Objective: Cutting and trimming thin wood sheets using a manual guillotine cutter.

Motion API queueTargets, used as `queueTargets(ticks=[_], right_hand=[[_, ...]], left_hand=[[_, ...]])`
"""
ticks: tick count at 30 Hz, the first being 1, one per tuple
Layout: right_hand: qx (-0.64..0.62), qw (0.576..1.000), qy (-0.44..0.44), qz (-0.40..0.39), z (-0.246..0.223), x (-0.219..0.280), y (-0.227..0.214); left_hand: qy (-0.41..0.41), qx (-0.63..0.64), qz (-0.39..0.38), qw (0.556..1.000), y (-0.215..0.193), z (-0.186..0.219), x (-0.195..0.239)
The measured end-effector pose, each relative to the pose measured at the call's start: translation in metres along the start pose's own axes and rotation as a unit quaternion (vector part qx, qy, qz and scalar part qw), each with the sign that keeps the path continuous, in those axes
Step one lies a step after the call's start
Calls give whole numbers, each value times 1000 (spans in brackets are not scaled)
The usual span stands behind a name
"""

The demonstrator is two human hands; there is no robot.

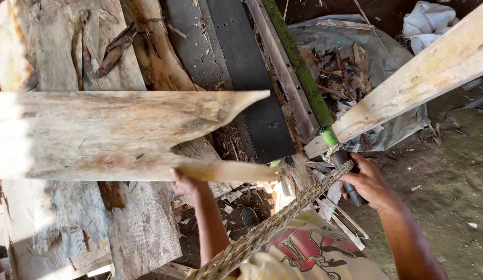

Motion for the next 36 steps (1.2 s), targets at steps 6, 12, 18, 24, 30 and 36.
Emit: queueTargets(ticks=[6,12,18,24,30,36], right_hand=[[45,997,59,33,16,-7,-5],[226,963,118,86,10,-6,10],[283,948,122,79,51,-37,9],[283,948,105,99,24,-20,9],[323,933,102,124,38,-25,13],[412,897,-43,152,124,-84,-3]], left_hand=[[-143,-76,-167,973,55,-105,80],[-228,15,-165,960,31,-77,25],[-116,-31,-196,973,32,-55,-86],[-117,-13,-175,977,44,-51,-12],[-130,33,-88,987,28,-65,-5],[-125,33,-62,990,23,-66,-14]])
Point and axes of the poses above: each hand's wrist, its own x-axis away from the middle knuckle, its own y-axis out of the palm, z = x × y, the point moved 3 cm from there along -x, towards the middle knuckle, and after that the axes turned 4 degrees about y, right-handed, at the moved point
